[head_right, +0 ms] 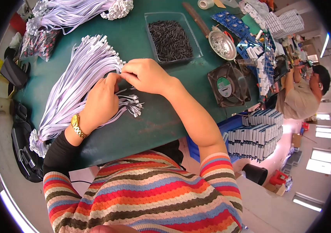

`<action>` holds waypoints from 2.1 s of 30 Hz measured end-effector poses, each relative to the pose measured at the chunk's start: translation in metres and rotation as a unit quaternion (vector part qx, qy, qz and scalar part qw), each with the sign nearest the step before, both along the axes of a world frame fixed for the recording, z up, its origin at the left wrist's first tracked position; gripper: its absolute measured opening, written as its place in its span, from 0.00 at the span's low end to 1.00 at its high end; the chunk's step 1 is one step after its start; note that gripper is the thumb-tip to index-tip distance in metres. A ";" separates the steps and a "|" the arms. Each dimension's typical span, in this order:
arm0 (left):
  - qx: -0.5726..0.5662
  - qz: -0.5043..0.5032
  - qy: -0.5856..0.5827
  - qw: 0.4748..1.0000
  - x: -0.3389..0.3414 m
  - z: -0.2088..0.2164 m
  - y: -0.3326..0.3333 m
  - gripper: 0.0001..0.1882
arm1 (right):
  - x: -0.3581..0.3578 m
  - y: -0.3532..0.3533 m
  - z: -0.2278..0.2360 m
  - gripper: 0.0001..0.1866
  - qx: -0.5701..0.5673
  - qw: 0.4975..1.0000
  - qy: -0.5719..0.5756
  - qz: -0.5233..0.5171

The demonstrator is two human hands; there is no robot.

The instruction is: The person assembles small wiring harnesses by hand, inserting wire bundles into plastic connectors and attaching caps.

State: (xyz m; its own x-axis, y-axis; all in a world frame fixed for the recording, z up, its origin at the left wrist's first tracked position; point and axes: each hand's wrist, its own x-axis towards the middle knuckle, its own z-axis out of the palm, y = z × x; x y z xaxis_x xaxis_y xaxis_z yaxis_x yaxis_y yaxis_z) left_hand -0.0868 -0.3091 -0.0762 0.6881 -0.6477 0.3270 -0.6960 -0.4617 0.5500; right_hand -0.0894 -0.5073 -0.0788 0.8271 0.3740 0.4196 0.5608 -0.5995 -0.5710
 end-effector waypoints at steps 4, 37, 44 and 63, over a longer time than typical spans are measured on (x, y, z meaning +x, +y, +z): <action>0.048 -0.020 0.011 0.999 0.003 -0.002 0.005 0.05 | 0.000 0.008 -0.003 0.05 0.037 0.999 -0.001 -0.017; -0.143 0.009 -0.033 0.989 0.028 0.010 -0.001 0.13 | 0.002 0.026 0.001 0.05 0.164 0.961 -0.211 -0.065; -0.153 0.023 0.056 0.986 0.035 -0.002 0.001 0.05 | -0.004 0.019 0.004 0.08 0.248 0.964 -0.053 -0.085; -0.286 -0.002 0.344 0.894 0.044 -0.010 0.008 0.06 | 0.003 0.005 -0.016 0.13 0.004 0.998 0.040 -0.042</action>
